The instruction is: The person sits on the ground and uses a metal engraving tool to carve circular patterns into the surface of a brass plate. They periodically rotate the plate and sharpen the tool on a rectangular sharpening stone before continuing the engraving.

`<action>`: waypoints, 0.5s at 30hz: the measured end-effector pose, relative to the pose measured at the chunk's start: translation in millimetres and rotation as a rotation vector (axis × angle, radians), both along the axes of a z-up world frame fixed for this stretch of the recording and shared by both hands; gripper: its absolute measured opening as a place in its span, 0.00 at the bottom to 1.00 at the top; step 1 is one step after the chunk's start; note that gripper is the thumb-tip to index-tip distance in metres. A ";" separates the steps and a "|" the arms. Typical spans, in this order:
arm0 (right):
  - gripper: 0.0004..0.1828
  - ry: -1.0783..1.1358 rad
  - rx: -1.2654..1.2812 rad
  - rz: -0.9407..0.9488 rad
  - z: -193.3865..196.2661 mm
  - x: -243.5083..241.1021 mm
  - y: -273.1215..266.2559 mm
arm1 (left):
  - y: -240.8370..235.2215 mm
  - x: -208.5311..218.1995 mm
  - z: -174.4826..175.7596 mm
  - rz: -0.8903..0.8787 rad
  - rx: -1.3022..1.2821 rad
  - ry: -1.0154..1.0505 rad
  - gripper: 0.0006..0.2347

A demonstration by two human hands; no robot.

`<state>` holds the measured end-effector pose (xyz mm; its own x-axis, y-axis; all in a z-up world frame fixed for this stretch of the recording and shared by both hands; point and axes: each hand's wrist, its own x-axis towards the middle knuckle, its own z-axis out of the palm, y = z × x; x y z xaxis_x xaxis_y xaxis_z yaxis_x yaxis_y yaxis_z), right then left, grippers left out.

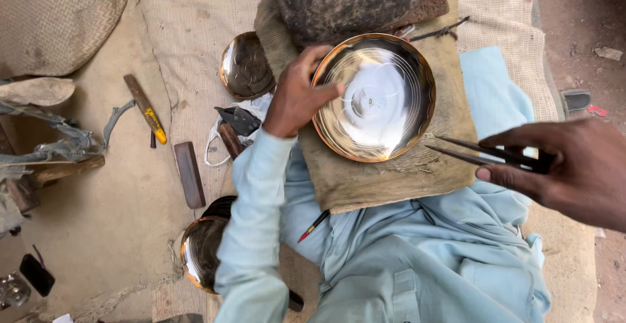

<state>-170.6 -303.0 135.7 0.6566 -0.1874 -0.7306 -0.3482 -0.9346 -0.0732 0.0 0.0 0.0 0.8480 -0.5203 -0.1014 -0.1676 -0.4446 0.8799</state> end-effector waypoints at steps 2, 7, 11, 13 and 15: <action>0.28 0.019 0.042 -0.121 -9.0 -12.6 -6.2 | 3.1 -29.7 -0.3 0.155 -0.096 0.012 0.32; 0.29 -0.212 0.312 -0.370 -37.0 -38.5 -7.7 | -1.9 -69.1 -9.8 0.348 -0.477 0.104 0.33; 0.29 -0.526 0.460 -0.276 -42.7 -52.5 -1.4 | -4.2 -64.5 -11.8 0.349 -0.801 0.255 0.30; 0.29 -0.561 0.432 -0.237 -42.4 -56.5 5.9 | -5.8 -64.9 -11.5 0.327 -0.839 0.320 0.29; 0.31 -0.591 0.454 -0.230 -40.2 -57.9 13.5 | -12.4 -67.6 -11.1 0.331 -0.828 0.391 0.28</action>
<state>-228.4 -289.6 95.5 0.9417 -0.1324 -0.3093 -0.3136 -0.6780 -0.6648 -67.6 -12.4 -11.1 0.9484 -0.2951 -0.1164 0.2252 0.3679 0.9022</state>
